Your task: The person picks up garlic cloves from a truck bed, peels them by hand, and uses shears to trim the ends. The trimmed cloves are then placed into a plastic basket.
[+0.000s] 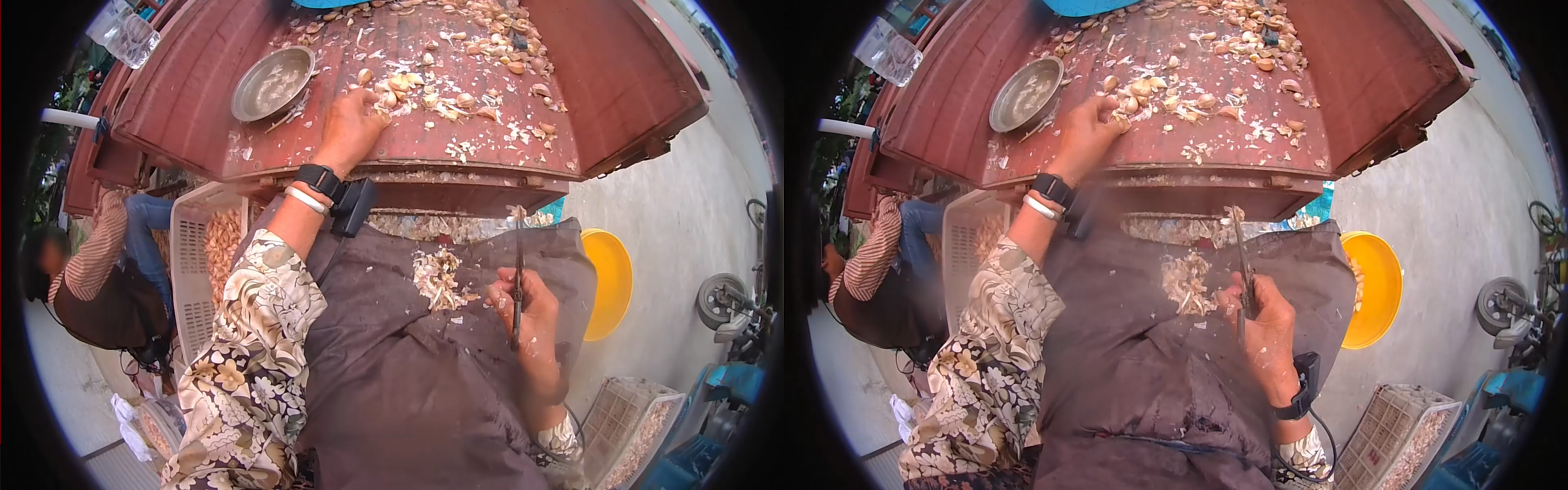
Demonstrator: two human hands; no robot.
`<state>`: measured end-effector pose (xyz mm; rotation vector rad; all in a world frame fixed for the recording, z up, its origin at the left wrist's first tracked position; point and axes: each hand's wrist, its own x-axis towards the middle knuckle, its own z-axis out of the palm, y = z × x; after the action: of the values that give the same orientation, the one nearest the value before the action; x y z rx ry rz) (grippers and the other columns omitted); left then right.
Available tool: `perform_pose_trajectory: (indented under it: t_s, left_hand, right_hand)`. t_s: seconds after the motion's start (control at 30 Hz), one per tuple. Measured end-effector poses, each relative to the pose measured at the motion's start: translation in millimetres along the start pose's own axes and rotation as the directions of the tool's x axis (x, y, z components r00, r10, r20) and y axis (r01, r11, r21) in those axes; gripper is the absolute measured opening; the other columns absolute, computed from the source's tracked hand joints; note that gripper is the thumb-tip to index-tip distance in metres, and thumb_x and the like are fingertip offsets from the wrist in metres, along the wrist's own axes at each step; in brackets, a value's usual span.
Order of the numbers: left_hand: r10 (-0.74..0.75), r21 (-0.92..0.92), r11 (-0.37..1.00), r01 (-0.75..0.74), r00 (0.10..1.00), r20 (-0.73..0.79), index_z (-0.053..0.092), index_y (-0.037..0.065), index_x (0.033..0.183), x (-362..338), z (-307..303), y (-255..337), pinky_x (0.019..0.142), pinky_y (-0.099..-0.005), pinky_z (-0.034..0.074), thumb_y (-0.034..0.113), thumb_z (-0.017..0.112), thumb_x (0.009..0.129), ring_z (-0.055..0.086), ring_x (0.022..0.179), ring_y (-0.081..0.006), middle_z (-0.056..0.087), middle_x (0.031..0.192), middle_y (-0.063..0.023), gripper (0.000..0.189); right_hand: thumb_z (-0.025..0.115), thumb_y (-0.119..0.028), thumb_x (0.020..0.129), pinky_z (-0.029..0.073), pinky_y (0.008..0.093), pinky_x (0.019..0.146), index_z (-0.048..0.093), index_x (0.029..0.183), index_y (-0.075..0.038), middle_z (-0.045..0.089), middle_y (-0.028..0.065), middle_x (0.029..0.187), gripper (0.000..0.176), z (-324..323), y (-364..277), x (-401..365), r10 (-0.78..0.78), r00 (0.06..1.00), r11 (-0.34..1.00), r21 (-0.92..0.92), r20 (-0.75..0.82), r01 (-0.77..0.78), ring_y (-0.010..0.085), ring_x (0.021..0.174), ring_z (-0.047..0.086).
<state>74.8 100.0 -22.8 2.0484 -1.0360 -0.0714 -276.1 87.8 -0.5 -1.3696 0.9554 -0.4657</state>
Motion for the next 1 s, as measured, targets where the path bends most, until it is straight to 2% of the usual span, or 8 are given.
perform_pose_trajectory:
  t_s: [0.07, 0.13, 0.23, 0.67, 0.77, 0.83, 0.87, 1.0]
  left_hand:
    - [-0.080, -0.367, 0.922, 0.120, 0.989, 0.121, 0.063, 0.001, 0.096, -15, -9, 12, 0.067, -0.0310, 0.050, 0.013, 0.068, 0.081, 0.063, 0.074, -0.0188, 0.065, 0.082, -0.0081, 0.020]
    - [-0.214, -0.714, 0.538, 0.447, 0.892, 0.397, 0.062, 0.000, 0.099, -39, -24, 41, 0.066, -0.0260, 0.050, 0.012, 0.067, 0.085, 0.062, 0.076, -0.0123, 0.064, 0.085, -0.0052, 0.019]
    - [-0.095, -0.797, 0.310, 0.518, 0.851, 0.516, 0.058, 0.002, 0.109, -84, -35, 75, 0.069, -0.0247, 0.046, 0.012, 0.062, 0.089, 0.057, 0.079, -0.0083, 0.061, 0.095, -0.0026, 0.023]
    - [-0.024, -0.860, 0.157, 0.486, 0.872, 0.489, 0.058, 0.003, 0.104, -154, -44, 110, 0.068, -0.0238, 0.046, 0.010, 0.060, 0.090, 0.058, 0.078, -0.0098, 0.061, 0.094, -0.0012, 0.015]
    - [0.002, -0.863, 0.116, 0.492, 0.869, 0.496, 0.059, 0.004, 0.103, -157, -44, 106, 0.069, -0.0238, 0.045, 0.009, 0.059, 0.090, 0.057, 0.079, -0.0102, 0.061, 0.095, -0.0022, 0.014]
    - [0.038, -0.871, 0.104, 0.481, 0.873, 0.487, 0.059, 0.005, 0.103, -159, -42, 105, 0.070, -0.0243, 0.045, 0.010, 0.058, 0.091, 0.057, 0.080, -0.0106, 0.061, 0.097, -0.0030, 0.013]
    - [0.055, -0.874, 0.098, 0.476, 0.874, 0.483, 0.059, 0.005, 0.103, -160, -42, 104, 0.071, -0.0246, 0.045, 0.010, 0.058, 0.091, 0.056, 0.081, -0.0108, 0.061, 0.097, -0.0034, 0.013]
    - [0.045, -0.838, -0.060, 0.542, 0.840, 0.540, 0.059, 0.006, 0.107, -162, -42, 98, 0.076, -0.0260, 0.044, 0.011, 0.057, 0.091, 0.055, 0.085, -0.0109, 0.060, 0.102, -0.0035, 0.016]
  right_hand:
    - [0.076, -0.017, 0.077, 0.046, 0.0253, 0.062, 0.057, 0.100, 0.002, 0.060, 0.0056, 0.077, 0.035, 6, 10, 5, -0.105, 0.995, 0.972, -0.213, -0.001, 0.102, 0.0116, 0.067, 0.056]
    - [0.078, -0.022, 0.074, 0.045, 0.0313, 0.058, 0.055, 0.091, 0.001, 0.057, 0.0111, 0.073, 0.037, 16, 9, 4, -0.138, 0.990, 0.924, -0.363, -0.024, 0.120, 0.0189, 0.063, 0.056]
    - [0.078, -0.025, 0.074, 0.045, 0.0343, 0.056, 0.054, 0.088, 0.000, 0.057, 0.0109, 0.071, 0.037, 32, -7, 0, -0.301, 0.953, 0.842, -0.473, -0.013, 0.259, 0.0235, 0.060, 0.055]
    - [0.073, -0.034, 0.079, 0.041, 0.0430, 0.047, 0.045, 0.079, -0.001, 0.050, 0.0213, 0.060, 0.043, 31, -22, -33, -0.458, 0.875, 0.667, -0.591, 0.156, 0.454, 0.0437, 0.055, 0.049]
    - [0.071, -0.033, 0.082, 0.041, 0.0373, 0.043, 0.050, 0.079, -0.001, 0.053, 0.0163, 0.057, 0.039, 29, -19, -37, -0.514, 0.836, 0.612, -0.601, 0.193, 0.514, 0.0344, 0.045, 0.051]
    - [0.068, -0.030, 0.085, 0.039, 0.0315, 0.041, 0.054, 0.081, -0.001, 0.055, 0.0112, 0.056, 0.033, 27, -26, -42, -0.056, 0.965, 0.966, -0.229, 0.255, 0.116, 0.0233, 0.043, 0.052]
    - [0.067, -0.029, 0.086, 0.039, 0.0286, 0.040, 0.056, 0.082, -0.001, 0.055, 0.0086, 0.055, 0.030, 27, -28, -44, 0.164, 0.922, 0.986, -0.043, 0.352, -0.159, 0.0178, 0.042, 0.052]
    - [0.065, -0.023, 0.087, 0.037, 0.0209, 0.043, 0.062, 0.089, -0.001, 0.054, 0.0020, 0.058, 0.022, 31, -23, -46, 0.178, 0.955, 0.907, 0.337, 0.235, -0.252, 0.0066, 0.046, 0.048]
